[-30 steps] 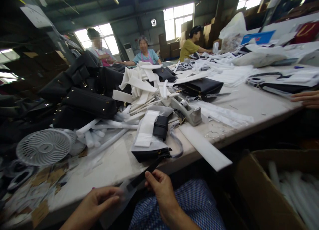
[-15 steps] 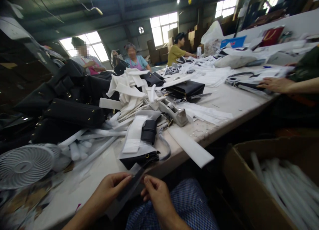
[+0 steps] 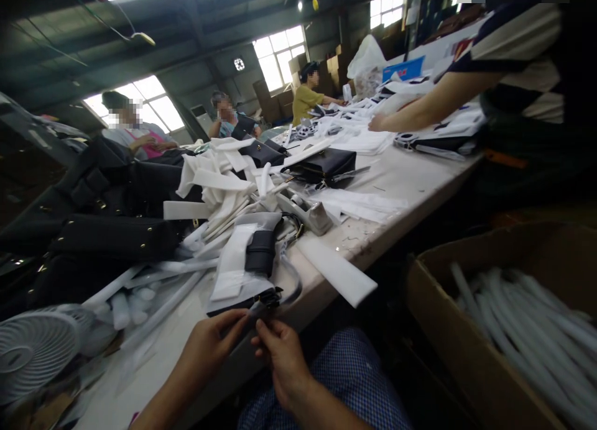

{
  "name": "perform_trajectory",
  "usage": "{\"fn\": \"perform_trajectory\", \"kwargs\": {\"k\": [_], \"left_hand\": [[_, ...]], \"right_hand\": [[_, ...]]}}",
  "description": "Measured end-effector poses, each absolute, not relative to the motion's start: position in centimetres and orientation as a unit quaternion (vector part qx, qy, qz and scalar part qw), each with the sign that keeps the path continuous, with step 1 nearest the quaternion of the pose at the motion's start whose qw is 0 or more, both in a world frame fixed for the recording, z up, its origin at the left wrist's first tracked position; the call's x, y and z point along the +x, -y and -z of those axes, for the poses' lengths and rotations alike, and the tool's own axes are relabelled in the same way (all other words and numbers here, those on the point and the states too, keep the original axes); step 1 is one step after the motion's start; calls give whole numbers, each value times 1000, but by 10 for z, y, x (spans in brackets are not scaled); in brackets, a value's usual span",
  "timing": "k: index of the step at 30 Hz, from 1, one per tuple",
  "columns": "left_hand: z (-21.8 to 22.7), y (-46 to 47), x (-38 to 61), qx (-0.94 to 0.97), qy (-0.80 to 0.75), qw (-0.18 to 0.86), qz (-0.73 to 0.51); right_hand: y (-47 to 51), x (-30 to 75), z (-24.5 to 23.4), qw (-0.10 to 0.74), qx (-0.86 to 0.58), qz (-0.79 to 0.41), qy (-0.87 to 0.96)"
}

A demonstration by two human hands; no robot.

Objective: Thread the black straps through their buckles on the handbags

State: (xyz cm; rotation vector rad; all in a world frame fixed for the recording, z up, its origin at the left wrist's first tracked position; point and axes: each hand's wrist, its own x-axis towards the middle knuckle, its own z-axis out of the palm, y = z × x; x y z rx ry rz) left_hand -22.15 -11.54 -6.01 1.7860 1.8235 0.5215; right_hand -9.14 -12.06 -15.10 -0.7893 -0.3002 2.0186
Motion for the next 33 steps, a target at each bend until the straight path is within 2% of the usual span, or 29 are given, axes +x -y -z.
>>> {"fn": "perform_trajectory", "kwargs": {"k": [11, 24, 33], "left_hand": [[67, 125, -226, 613, -733, 198, -220], [75, 121, -226, 608, -725, 201, -255], [70, 118, -228, 620, -717, 201, -250]], "right_hand": [[118, -96, 142, 440, -330, -833, 63], [119, -97, 147, 474, -366, -798, 62], [120, -99, 141, 463, -365, -800, 108]]}}
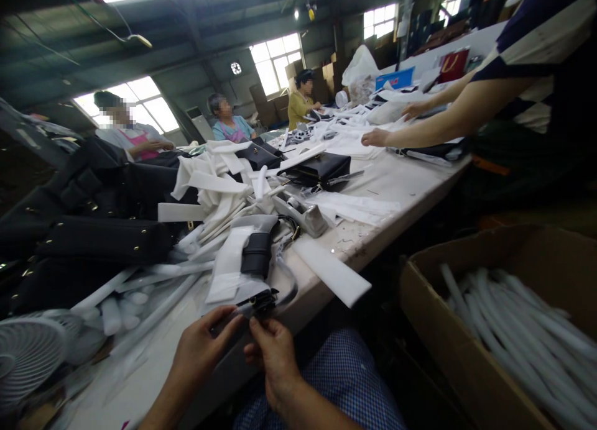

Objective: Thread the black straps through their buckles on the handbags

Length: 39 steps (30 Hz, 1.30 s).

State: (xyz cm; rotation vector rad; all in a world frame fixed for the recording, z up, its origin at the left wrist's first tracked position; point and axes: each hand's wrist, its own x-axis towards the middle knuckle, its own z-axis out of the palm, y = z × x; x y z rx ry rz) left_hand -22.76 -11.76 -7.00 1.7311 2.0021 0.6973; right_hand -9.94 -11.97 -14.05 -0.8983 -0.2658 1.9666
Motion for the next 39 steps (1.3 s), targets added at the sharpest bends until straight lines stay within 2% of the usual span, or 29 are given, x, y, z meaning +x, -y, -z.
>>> {"fn": "perform_trajectory", "kwargs": {"k": [13, 21, 28, 39], "left_hand": [[70, 123, -240, 628, -717, 217, -210], [68, 118, -244, 623, -717, 219, -222], [69, 115, -238, 632, -704, 224, -233], [72, 112, -216, 633, -701, 201, -260]], "right_hand": [[125, -98, 141, 398, -342, -844, 107], [120, -96, 147, 468, -378, -794, 84], [123, -95, 143, 432, -354, -819, 128], [116, -90, 143, 465, -373, -785, 169]]}}
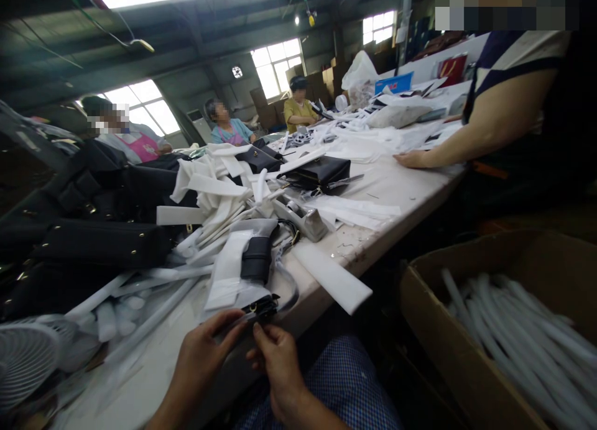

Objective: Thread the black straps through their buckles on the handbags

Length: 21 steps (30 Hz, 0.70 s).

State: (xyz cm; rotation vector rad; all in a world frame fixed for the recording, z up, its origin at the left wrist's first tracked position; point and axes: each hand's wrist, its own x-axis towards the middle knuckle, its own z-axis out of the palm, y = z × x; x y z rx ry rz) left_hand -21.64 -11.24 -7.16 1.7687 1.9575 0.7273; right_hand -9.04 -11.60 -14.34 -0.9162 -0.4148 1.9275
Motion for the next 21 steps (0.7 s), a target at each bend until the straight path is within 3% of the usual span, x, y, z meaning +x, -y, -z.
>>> {"fn": "perform_trajectory", "kwargs": {"k": [21], "left_hand": [[81, 125, -208, 660, -709, 86, -235]], "right_hand": [[112, -96, 144, 472, -418, -756, 178]]}}
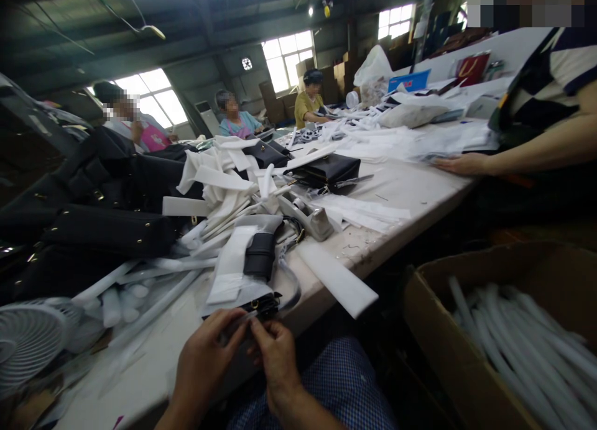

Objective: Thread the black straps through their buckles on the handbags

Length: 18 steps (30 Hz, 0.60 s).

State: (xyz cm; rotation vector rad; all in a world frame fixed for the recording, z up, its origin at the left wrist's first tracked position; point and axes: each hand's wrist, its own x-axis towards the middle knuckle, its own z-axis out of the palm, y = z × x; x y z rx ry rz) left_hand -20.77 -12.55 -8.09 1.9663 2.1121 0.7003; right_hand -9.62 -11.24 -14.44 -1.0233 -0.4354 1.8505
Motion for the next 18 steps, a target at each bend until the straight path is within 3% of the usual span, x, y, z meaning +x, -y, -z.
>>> {"fn": "perform_trajectory", "kwargs": {"k": [18], "left_hand": [[95, 149, -207, 794, -541, -107, -254]], "right_hand": [[112, -94, 144, 455, -330, -827, 26]]}}
